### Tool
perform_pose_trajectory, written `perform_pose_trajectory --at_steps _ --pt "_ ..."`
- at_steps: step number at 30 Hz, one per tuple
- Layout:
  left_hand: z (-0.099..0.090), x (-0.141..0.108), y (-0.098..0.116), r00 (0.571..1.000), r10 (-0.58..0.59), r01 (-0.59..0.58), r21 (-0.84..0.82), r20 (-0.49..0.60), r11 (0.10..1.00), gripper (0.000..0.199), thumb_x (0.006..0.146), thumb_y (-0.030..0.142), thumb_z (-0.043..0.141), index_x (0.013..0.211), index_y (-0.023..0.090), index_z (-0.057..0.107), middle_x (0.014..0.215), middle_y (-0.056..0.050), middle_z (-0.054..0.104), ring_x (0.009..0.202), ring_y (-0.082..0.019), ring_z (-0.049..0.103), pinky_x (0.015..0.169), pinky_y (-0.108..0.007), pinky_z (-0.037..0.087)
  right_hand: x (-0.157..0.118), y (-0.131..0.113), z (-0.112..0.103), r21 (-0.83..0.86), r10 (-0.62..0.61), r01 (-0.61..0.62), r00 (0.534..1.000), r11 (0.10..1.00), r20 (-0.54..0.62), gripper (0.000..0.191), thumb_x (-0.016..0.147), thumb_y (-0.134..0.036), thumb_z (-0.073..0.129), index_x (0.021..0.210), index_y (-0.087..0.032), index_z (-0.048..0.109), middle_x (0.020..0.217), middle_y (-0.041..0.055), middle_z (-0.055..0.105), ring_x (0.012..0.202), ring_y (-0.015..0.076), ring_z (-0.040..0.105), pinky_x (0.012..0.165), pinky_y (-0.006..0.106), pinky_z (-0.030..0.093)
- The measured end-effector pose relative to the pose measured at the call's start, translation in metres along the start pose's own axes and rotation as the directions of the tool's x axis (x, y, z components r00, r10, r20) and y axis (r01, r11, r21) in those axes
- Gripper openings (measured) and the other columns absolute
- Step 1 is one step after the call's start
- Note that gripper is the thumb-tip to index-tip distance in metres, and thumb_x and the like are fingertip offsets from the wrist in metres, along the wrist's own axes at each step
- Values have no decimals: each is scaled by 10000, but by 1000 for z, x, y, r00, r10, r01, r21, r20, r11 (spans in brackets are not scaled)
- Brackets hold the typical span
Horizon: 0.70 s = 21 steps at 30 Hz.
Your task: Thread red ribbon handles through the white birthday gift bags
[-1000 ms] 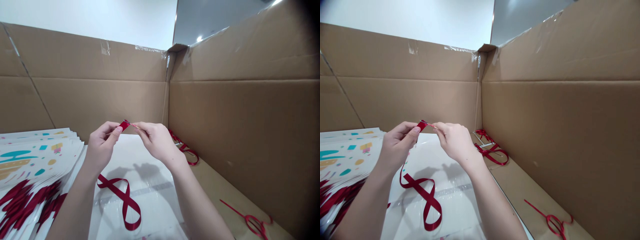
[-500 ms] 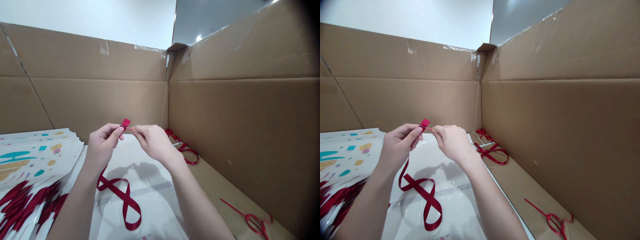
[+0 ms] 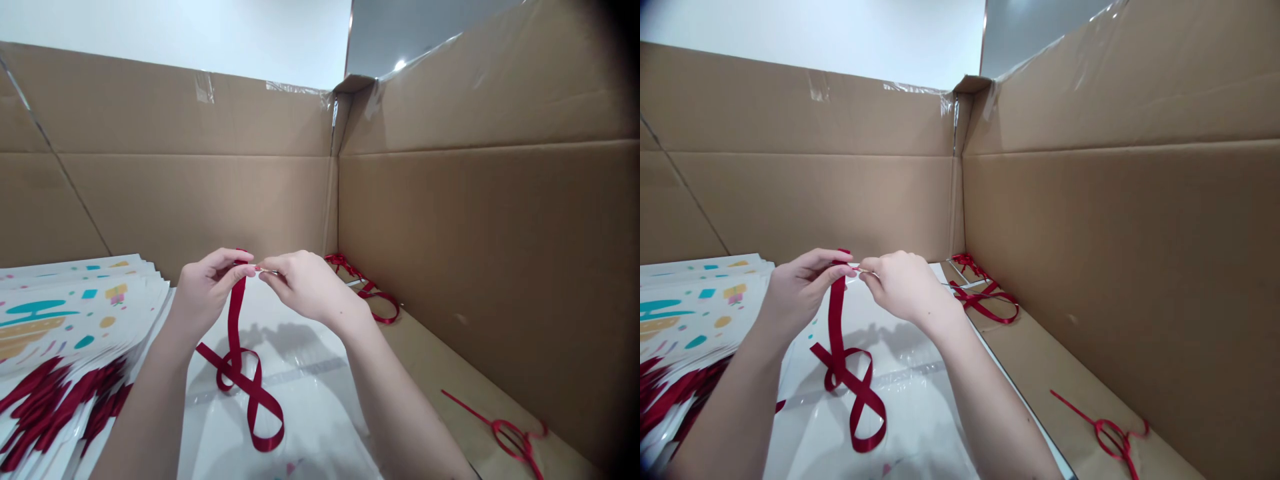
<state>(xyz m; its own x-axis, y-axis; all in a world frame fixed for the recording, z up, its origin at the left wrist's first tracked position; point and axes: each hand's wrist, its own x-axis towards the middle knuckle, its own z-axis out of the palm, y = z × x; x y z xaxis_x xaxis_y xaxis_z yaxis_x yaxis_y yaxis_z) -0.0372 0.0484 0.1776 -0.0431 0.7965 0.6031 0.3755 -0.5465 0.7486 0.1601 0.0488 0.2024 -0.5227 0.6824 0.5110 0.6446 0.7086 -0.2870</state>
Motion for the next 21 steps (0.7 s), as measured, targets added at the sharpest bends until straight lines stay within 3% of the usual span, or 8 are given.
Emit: perform_pose_trajectory --at_steps 7,13,17,21 --pt "-5 -1 7 999 -18 19 -9 49 1000 311 809 364 795 1107 284 761 1188 -55 741 1002 -225 703 903 -331 573 -3 3 -7 10 30 -30 1000 1000 -4 223 984 -268 483 825 -200 624 661 1 578 561 125 394 573 281 233" --pt "-3 0 1 999 -3 -3 118 51 993 148 902 366 680 889 263 786 912 -25 740 864 -186 655 730 -255 507 -4 4 -12 55 16 -12 998 998 -63 241 968 -209 461 935 -202 700 765 17 668 619 131 487 603 274 267" --pt "-1 5 -7 998 63 -62 109 -3 992 197 858 363 721 718 225 731 923 -21 670 805 -148 581 645 -234 429 -4 9 -12 76 16 -6 990 997 -141 246 952 -181 476 1015 -213 712 783 13 690 644 134 531 623 267 288" --pt "2 6 -8 997 -80 79 40 9 996 210 817 374 748 690 211 712 721 2 609 657 -121 514 567 -233 384 -3 10 -10 62 -6 17 986 998 -169 223 925 -146 486 997 -207 688 788 11 686 639 131 525 624 263 286"
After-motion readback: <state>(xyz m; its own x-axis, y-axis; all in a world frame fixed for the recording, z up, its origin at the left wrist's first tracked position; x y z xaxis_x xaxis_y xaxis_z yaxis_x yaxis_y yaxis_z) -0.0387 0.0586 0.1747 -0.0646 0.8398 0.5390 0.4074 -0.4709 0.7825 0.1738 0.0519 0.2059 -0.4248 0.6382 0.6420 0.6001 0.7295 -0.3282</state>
